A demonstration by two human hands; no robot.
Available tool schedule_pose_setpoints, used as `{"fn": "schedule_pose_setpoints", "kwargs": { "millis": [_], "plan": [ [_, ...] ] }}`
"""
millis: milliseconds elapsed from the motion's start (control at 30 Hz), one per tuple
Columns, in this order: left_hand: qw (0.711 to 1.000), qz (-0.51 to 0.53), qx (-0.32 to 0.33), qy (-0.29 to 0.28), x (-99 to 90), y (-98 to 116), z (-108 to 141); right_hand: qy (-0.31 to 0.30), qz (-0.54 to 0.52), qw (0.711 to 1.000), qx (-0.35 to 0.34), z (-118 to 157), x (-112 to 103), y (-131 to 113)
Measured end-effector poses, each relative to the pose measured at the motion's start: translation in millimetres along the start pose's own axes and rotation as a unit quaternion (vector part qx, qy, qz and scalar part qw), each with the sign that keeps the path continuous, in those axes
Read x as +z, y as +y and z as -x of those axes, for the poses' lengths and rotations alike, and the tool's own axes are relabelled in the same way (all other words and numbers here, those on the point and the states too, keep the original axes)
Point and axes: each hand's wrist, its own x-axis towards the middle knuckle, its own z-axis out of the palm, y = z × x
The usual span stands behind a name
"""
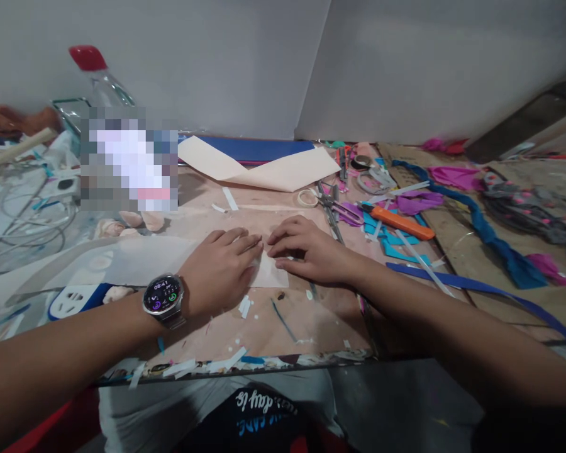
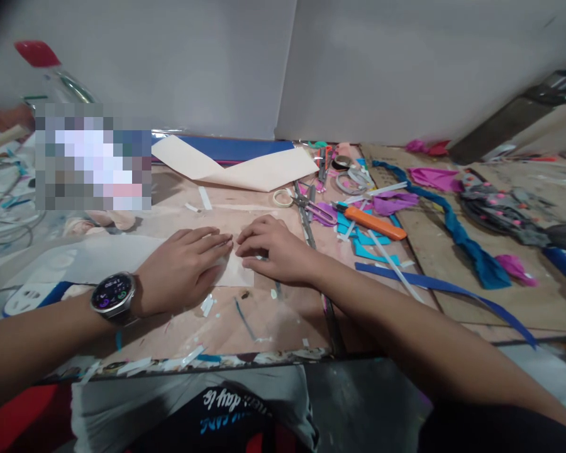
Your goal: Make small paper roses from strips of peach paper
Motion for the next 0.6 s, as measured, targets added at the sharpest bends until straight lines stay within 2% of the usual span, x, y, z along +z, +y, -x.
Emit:
{"fn": "schedule_pose_setpoints", "kwargs": {
  "millis": [333,600],
  "plan": [
    [0.999,-0.008,-0.036,-0.022,-3.1,-2.7,0.2,-0.021,0.004,0.999,-0.025,1.3,-3.2,3.5],
    [0.999,-0.014,-0.042,-0.005,-2.4,-1.3,1.2,-0.031,0.017,0.999,-0.032,1.3,-2.6,4.0]
  ]
}}
